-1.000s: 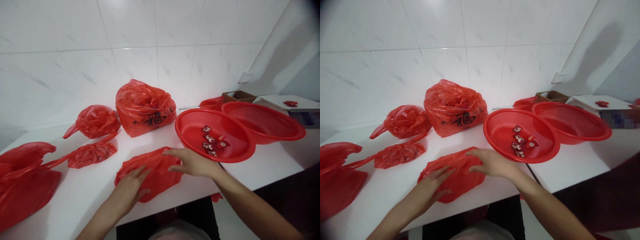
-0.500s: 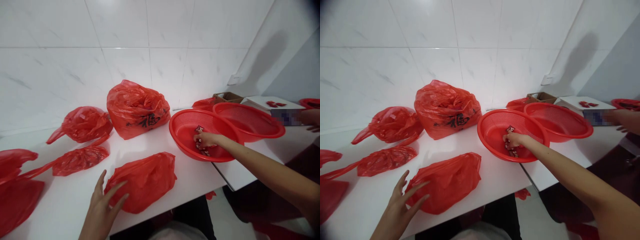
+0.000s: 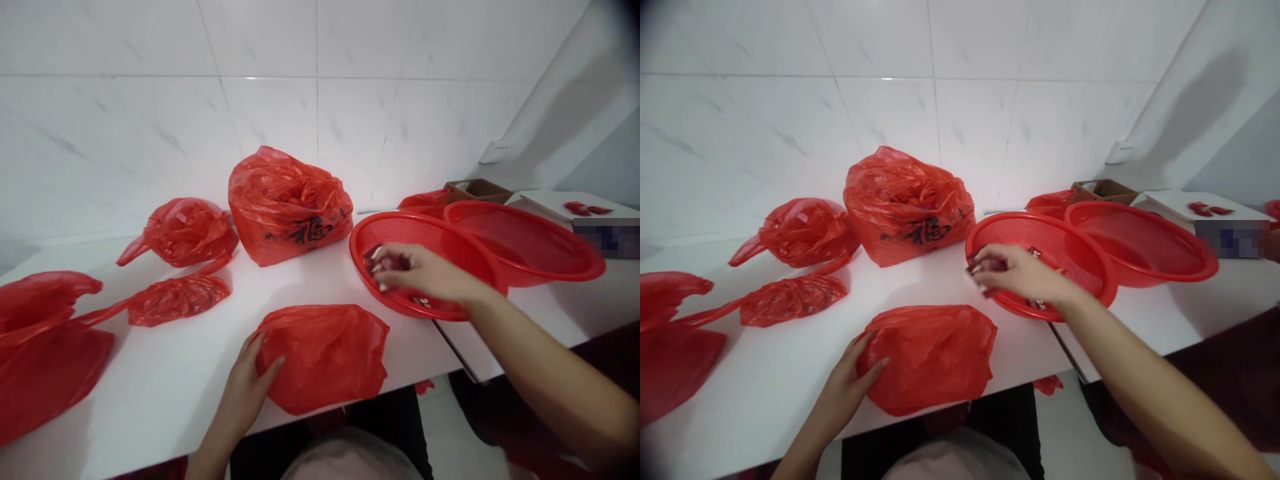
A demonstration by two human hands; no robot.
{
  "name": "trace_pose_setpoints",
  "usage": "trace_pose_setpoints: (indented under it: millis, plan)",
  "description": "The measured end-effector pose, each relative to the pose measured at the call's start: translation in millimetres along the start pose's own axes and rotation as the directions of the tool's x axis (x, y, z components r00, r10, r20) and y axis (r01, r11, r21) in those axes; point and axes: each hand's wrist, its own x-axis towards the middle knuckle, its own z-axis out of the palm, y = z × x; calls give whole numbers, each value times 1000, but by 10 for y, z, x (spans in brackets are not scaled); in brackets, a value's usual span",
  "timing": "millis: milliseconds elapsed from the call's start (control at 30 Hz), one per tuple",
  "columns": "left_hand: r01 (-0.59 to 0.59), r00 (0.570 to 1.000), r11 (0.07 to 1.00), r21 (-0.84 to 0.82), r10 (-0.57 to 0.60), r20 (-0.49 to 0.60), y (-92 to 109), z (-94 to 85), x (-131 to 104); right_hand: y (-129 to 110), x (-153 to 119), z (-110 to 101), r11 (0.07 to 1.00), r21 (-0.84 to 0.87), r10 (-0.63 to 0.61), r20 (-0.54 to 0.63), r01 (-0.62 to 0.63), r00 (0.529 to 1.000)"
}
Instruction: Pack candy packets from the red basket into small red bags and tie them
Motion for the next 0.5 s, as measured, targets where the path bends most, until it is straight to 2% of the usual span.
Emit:
trace_pose_setpoints:
  millis: [67, 100, 133, 200, 300, 500]
  plan:
    - [3, 1000, 998, -58, -1, 28, 35, 79, 36, -141, -75, 459, 990, 132, -78, 217, 49, 973]
    - [-3, 999, 996, -86, 7, 45, 46, 114, 54, -150, -85, 678, 990, 111, -111, 263, 84, 958]
    - [-9, 998, 994, -112, 16, 62, 53, 143, 71, -122, -75, 867, 989, 37, -145, 260, 141, 955]
    - [-3, 996, 988, -153, 17, 89, 58, 180, 94, -2, -17, 1111, 965, -159, -185, 156, 209, 970]
    - [30, 996, 983, -180, -14, 90, 43, 188, 100, 155, 72, 1146, 934, -296, -195, 46, 200, 980]
    - [32, 998, 987, -160, -22, 63, -1, 203, 65, 106, -20, 964, 956, -186, -208, 113, 226, 972]
